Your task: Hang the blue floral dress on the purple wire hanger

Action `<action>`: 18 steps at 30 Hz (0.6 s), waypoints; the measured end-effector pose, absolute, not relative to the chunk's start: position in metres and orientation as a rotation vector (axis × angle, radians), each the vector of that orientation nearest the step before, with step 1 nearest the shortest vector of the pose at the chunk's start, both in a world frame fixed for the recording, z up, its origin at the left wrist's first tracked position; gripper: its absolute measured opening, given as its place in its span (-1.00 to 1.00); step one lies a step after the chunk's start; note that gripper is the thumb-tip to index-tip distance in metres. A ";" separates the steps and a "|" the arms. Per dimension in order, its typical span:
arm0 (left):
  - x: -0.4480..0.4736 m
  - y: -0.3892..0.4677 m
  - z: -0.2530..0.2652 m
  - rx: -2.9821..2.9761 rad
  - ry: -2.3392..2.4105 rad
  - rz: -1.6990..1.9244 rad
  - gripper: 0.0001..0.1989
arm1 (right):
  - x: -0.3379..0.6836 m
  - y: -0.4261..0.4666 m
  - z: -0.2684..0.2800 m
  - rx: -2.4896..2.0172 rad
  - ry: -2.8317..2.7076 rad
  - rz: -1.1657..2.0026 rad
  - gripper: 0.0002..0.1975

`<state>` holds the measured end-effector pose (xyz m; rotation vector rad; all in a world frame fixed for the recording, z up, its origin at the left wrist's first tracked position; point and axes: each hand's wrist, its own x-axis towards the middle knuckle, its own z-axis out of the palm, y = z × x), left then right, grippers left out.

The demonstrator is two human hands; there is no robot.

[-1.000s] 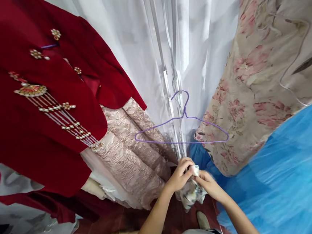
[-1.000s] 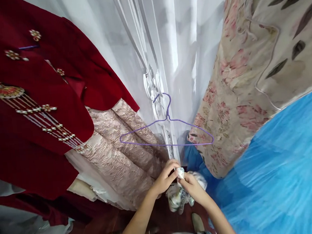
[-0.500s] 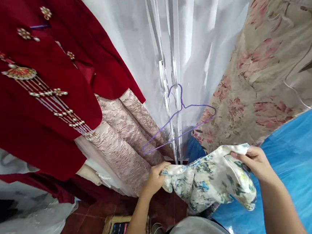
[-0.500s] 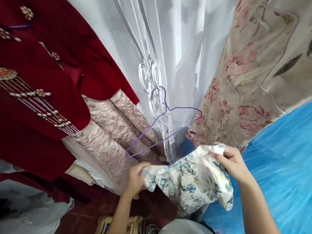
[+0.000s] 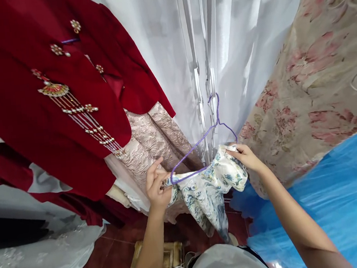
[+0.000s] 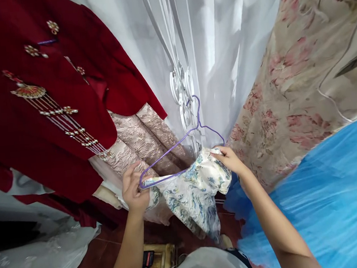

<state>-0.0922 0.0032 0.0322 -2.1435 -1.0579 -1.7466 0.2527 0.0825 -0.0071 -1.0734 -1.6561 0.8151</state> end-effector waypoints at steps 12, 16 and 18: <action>-0.122 0.015 0.062 -2.234 -0.595 -1.511 -0.77 | 0.226 0.043 -0.024 -1.257 -1.626 0.341 -0.80; -0.116 0.024 0.074 -2.201 -0.741 -1.569 -0.81 | 0.224 0.034 -0.025 -1.282 -1.608 0.237 -0.80; -0.114 0.027 0.077 -2.207 -0.872 -1.571 -0.83 | 0.226 0.032 -0.025 -1.298 -1.597 0.201 -0.81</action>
